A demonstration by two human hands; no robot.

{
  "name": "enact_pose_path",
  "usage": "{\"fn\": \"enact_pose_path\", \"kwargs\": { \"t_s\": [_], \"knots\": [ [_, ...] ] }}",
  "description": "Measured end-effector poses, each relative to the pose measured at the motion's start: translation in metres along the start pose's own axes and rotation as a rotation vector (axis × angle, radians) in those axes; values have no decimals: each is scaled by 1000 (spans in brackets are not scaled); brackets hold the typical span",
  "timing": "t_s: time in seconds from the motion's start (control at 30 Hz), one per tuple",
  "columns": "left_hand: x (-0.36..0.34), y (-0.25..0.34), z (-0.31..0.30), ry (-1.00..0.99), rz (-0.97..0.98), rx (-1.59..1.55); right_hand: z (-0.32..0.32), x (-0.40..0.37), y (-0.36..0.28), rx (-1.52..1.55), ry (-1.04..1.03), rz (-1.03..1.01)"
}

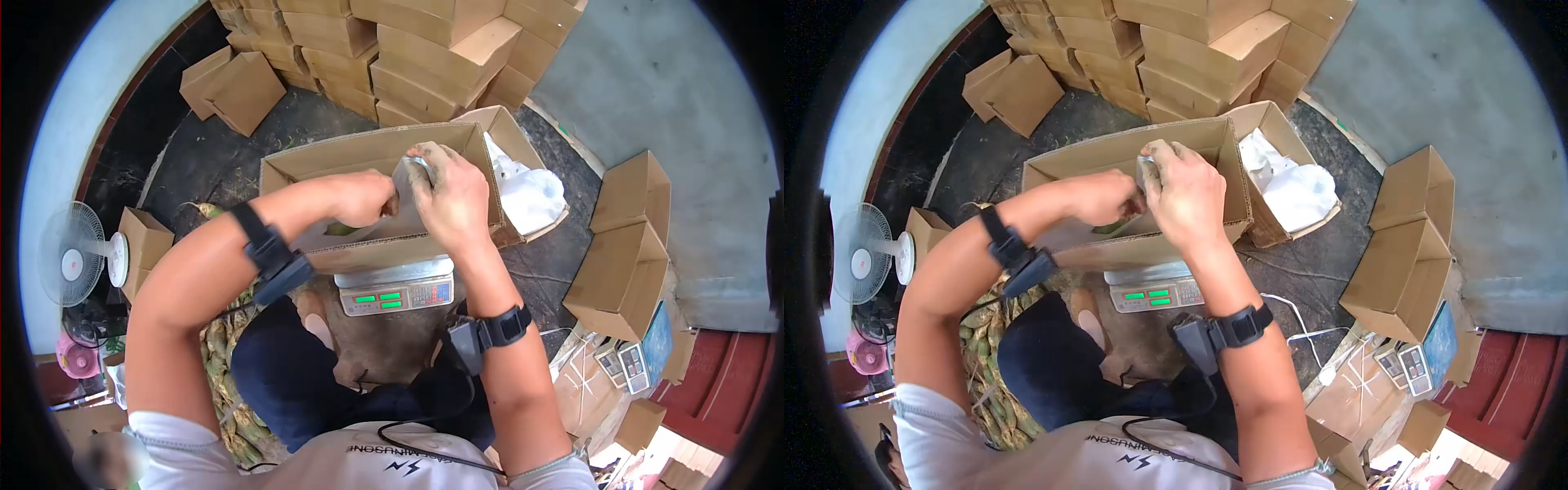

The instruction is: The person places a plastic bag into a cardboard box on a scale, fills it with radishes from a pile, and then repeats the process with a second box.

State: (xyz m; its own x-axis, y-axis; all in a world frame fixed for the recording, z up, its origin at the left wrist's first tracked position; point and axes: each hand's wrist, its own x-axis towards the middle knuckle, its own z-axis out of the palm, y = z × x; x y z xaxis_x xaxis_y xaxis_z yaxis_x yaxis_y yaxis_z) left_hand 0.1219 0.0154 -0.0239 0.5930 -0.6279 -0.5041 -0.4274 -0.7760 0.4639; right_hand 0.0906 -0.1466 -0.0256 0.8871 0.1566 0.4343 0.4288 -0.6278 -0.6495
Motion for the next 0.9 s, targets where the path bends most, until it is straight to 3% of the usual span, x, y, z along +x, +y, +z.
{"fn": "enact_pose_path", "kwargs": {
  "t_s": [0.1, 0.2, 0.3, 0.4, 0.6, 0.8, 0.9],
  "knots": [
    [45, -28, 20, -187, -208, -14, -1, 0, 9, 2, 22, 3],
    [71, -74, 46, -243, -262, -36, -2, -5, 17, 10, 32, -23],
    [71, -90, 62, -302, -248, 32, -1, -7, 23, 15, -9, -24],
    [82, -91, 55, -550, -69, 100, 0, -3, 32, 1, 3, -120],
    [116, -111, 77, -611, -82, 25, 5, 2, 40, 22, 50, -193],
    [113, -124, 110, -158, -344, -258, 8, 5, 48, 37, 61, -188],
    [105, -131, 114, 2, -333, -489, 4, 10, 56, 1, 64, -146]
  ]
}}
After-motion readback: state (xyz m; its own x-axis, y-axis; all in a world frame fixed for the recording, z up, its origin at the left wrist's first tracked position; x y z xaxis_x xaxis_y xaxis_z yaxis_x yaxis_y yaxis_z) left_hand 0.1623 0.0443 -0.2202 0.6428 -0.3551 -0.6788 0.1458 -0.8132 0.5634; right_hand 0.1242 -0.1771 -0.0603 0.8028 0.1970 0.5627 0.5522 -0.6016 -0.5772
